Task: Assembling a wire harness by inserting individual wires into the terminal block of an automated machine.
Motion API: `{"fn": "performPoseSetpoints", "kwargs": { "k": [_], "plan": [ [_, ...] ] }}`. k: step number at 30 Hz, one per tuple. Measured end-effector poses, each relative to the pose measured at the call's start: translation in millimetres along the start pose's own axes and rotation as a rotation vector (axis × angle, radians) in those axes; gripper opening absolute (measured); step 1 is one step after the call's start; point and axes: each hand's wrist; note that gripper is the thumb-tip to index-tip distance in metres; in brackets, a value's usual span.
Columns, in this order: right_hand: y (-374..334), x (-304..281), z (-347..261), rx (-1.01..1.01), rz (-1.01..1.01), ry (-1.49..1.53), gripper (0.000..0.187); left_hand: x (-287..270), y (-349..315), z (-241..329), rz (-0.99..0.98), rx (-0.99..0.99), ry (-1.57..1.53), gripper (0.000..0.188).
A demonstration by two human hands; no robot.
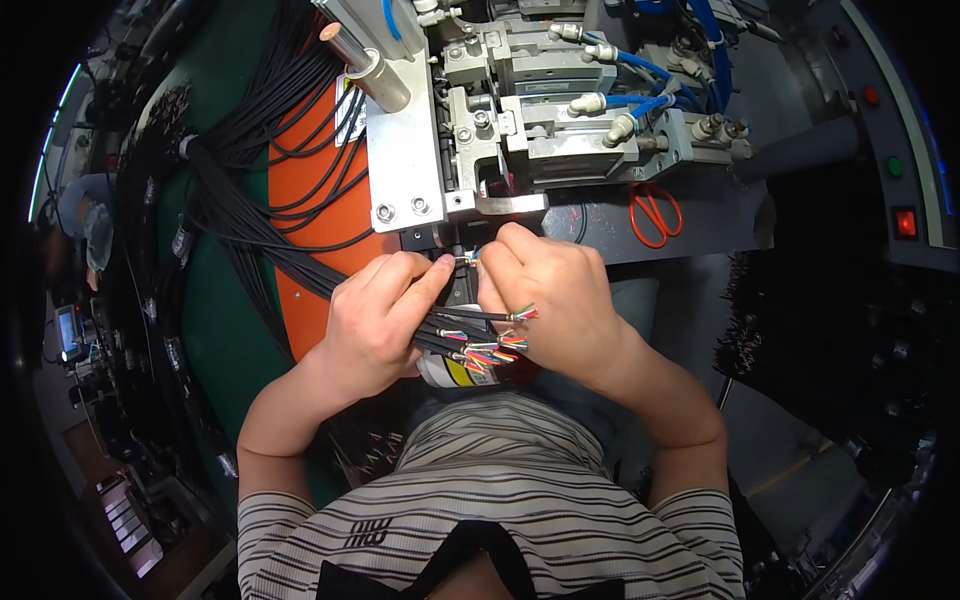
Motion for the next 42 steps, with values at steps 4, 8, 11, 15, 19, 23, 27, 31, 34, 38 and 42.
{"fn": "performPoseSetpoints", "kwargs": {
  "k": [4,8,11,15,19,23,27,31,34,38,42],
  "plan": [
    [-2.4,3.3,1.1,0.011,0.016,0.016,0.006,-3.8,2.8,3.1,-0.038,0.009,-0.013,0.054],
    [-1.2,4.2,0.9,-0.016,0.039,-0.013,0.006,-9.3,7.7,6.5,-0.084,0.036,0.022,0.052],
    [0.4,2.1,-1.5,-0.021,0.017,-0.052,0.009,-13.4,11.3,9.7,-0.127,0.045,0.067,0.05],
    [6.6,-8.3,1.4,0.0,-0.105,-0.064,0.007,-15.6,18.0,13.4,-0.173,0.056,0.139,0.04],
    [9.1,-8.4,13.0,0.009,-0.172,0.069,0.008,-15.2,20.5,14.5,-0.174,0.081,0.187,0.025],
    [-1.2,4.7,5.4,0.026,0.012,0.111,0.007,-15.1,20.5,14.0,-0.184,0.083,0.192,0.024],
    [-0.9,7.7,8.4,-0.01,0.13,0.109,0.008,-15.1,20.8,13.3,-0.163,0.08,0.201,0.025],
    [2.0,1.1,8.2,0.045,-0.011,0.099,0.007,-15.6,20.5,13.2,-0.141,0.055,0.198,0.027],
    [0.8,4.8,9.7,0.157,-0.022,0.288,0.006,-14.5,18.5,12.2,-0.126,0.025,0.17,0.031],
    [-2.8,11.7,8.8,0.188,0.048,0.399,0.005,-11.5,8.5,3.4,-0.096,-0.003,0.1,0.037],
    [-3.0,8.7,7.9,0.227,-0.002,0.396,0.004,-14.3,-8.8,-2.9,0.061,-0.068,0.064,0.035]
  ]
}}
Point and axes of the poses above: each hand's wrist, its own y-axis towards the middle knuckle, its own x-axis out of the palm, z = x × y, and after that the axes turned 6 degrees about -z, right-handed
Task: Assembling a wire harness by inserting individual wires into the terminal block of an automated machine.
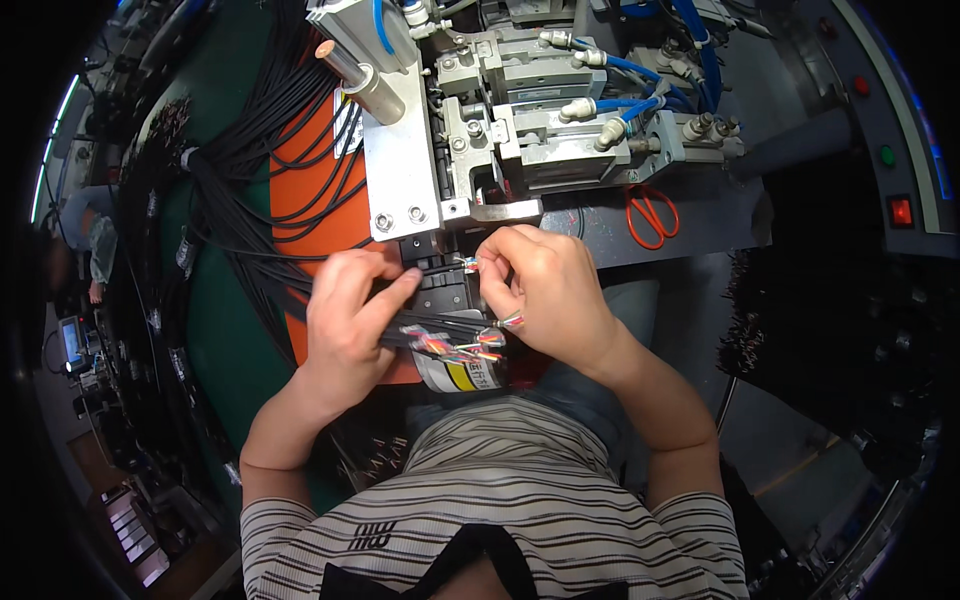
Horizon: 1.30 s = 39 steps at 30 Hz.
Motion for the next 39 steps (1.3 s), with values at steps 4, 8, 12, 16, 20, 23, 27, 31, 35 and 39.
{"fn": "performPoseSetpoints", "kwargs": {
  "k": [4,8,12,16,20,23,27,31,35,39],
  "plan": [
    [-4.7,0.2,2.7,-0.007,0.096,-0.056,0.01,1.1,-7.9,0.7,-0.057,-0.058,0.038,0.036],
    [-20.7,-7.2,-9.2,0.188,-0.031,0.667,0.027,3.8,-3.3,-4.9,-0.023,-0.062,0.109,0.044],
    [-18.8,0.5,-9.7,-0.046,0.022,0.482,0.019,-3.8,-2.0,9.2,-0.072,0.005,-0.26,0.053],
    [-14.7,15.0,-8.5,-0.04,0.059,0.652,0.013,-1.1,10.9,6.9,-0.049,-0.045,-0.418,0.047],
    [-13.4,1.6,-2.0,0.352,-0.18,1.265,0.016,12.2,8.7,2.6,0.072,0.118,-0.239,0.032],
    [-3.2,-2.9,7.7,0.438,-0.359,1.443,0.009,10.7,7.1,8.3,0.098,0.232,-0.076,0.031],
    [0.0,-3.2,-20.0,0.38,-0.201,1.093,0.017,11.3,9.3,15.9,0.007,0.054,-0.113,0.027],
    [-15.7,17.9,-19.9,-0.05,0.009,0.627,0.038,17.0,13.4,11.4,0.138,-0.008,-0.369,0.018],
    [-16.7,32.5,-12.8,-0.425,0.307,-0.155,0.039,13.1,13.7,13.5,0.139,0.008,-0.354,0.018],
    [-14.4,10.8,-9.7,-0.131,0.078,0.492,0.022,8.4,9.9,13.4,0.053,0.046,-0.209,0.022]
  ]
}}
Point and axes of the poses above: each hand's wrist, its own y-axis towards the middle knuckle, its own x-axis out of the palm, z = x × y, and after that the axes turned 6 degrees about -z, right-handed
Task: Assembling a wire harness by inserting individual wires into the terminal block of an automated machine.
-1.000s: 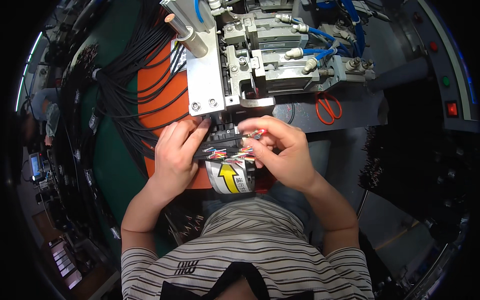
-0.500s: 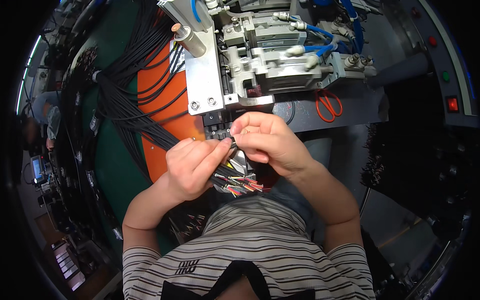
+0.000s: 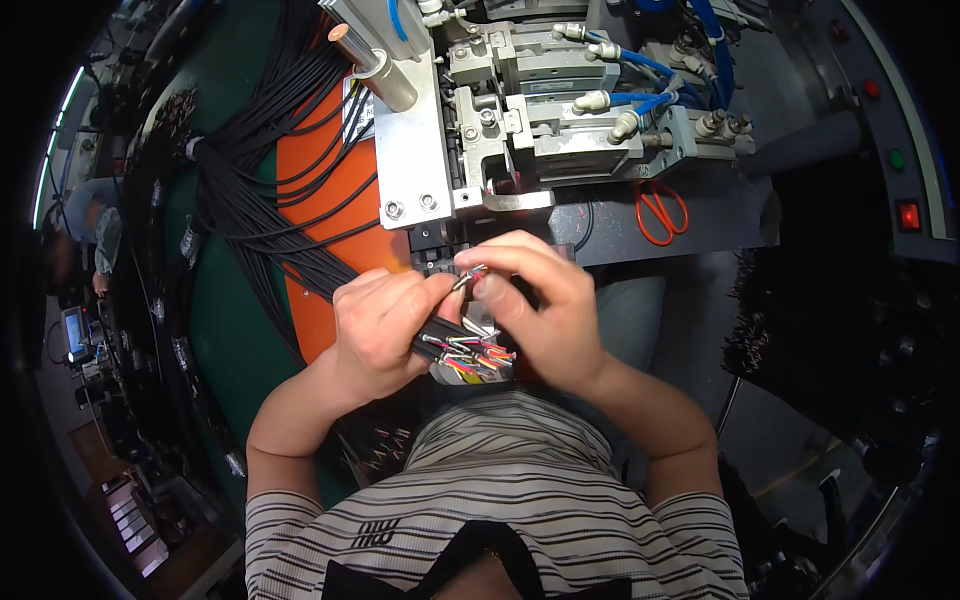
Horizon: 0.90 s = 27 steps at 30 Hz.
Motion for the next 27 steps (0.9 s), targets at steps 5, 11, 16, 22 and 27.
{"fn": "performPoseSetpoints", "kwargs": {
  "k": [5,11,16,22,27],
  "plan": [
    [4.8,-14.7,-4.9,0.391,-0.134,0.553,0.018,-0.6,2.8,-1.9,-0.005,0.013,-0.043,0.028],
    [12.3,-21.6,5.1,0.373,-0.225,0.64,0.016,-5.1,8.6,-16.8,-0.087,-0.064,-0.558,0.011],
    [17.4,-23.8,1.7,0.32,-0.283,0.586,0.017,-14.3,9.3,-21.8,-0.194,-0.161,-0.711,0.005],
    [19.1,-20.8,-4.1,0.1,-0.256,0.177,0.012,-14.7,9.2,-17.9,-0.3,-0.309,-0.799,0.01],
    [19.2,-12.9,-12.0,-0.102,-0.159,-0.747,0.008,0.8,2.6,-2.0,-0.079,-0.034,0.097,0.03]
  ]
}}
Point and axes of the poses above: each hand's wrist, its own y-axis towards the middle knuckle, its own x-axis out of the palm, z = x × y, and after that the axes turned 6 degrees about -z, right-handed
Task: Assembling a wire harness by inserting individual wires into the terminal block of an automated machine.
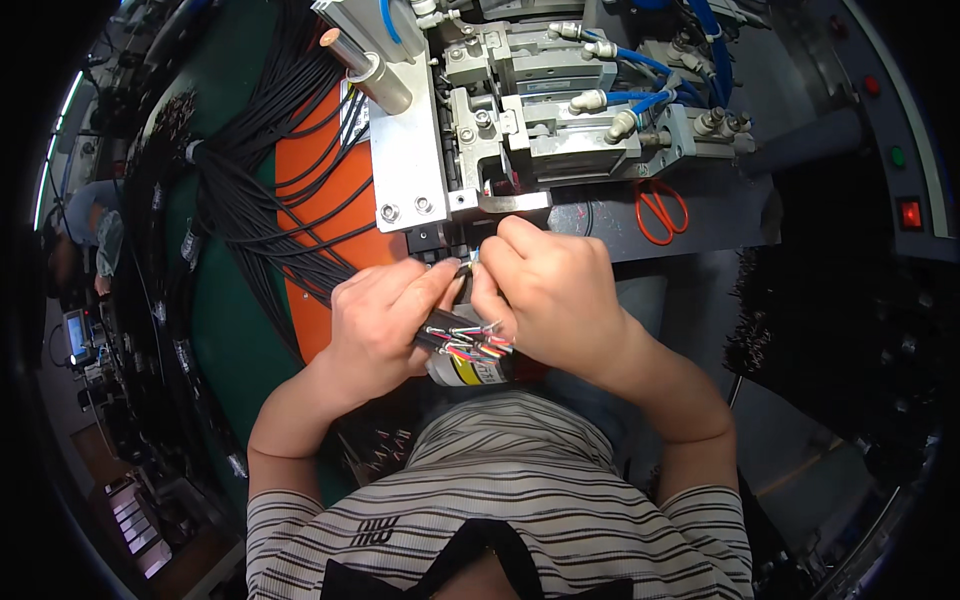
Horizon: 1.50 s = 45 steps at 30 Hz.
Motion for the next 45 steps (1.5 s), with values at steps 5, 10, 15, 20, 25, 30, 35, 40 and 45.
{"fn": "performPoseSetpoints", "kwargs": {
  "k": [5,10,15,20,25,30,35,40,45],
  "plan": [
    [-1.6,2.5,4.1,0.021,-0.031,-0.11,0.005,3.4,-4.2,-3.7,-0.005,0.036,0.079,0.055],
    [-5.1,8.0,5.9,0.02,0.014,-0.047,0.003,-0.9,-2.5,-0.9,-0.083,0.039,0.065,0.055],
    [-3.9,8.2,4.1,0.014,0.032,-0.099,0.003,-8.0,5.9,4.8,-0.173,0.106,0.183,0.046],
    [-5.1,10.7,3.4,0.018,0.057,-0.105,0.003,-9.6,8.8,12.9,-0.207,0.119,0.3,0.035],
    [-5.8,11.8,2.1,0.034,0.075,-0.089,0.003,-7.7,7.9,16.4,-0.207,0.059,0.267,0.047],
    [-3.9,7.5,0.0,0.054,0.017,-0.123,0.003,-6.9,9.9,16.0,-0.207,0.067,0.283,0.046],
    [-4.0,5.8,6.6,0.036,0.001,-0.109,0.005,-8.6,15.4,8.9,-0.189,0.121,0.236,0.03],
    [-7.8,13.1,10.4,0.117,0.098,0.037,0.008,-7.8,11.4,3.5,-0.161,0.119,0.187,0.032],
    [-4.6,13.1,11.8,-0.008,0.145,-0.011,0.011,-6.7,11.3,3.7,-0.149,0.12,0.193,0.034]
  ]
}}
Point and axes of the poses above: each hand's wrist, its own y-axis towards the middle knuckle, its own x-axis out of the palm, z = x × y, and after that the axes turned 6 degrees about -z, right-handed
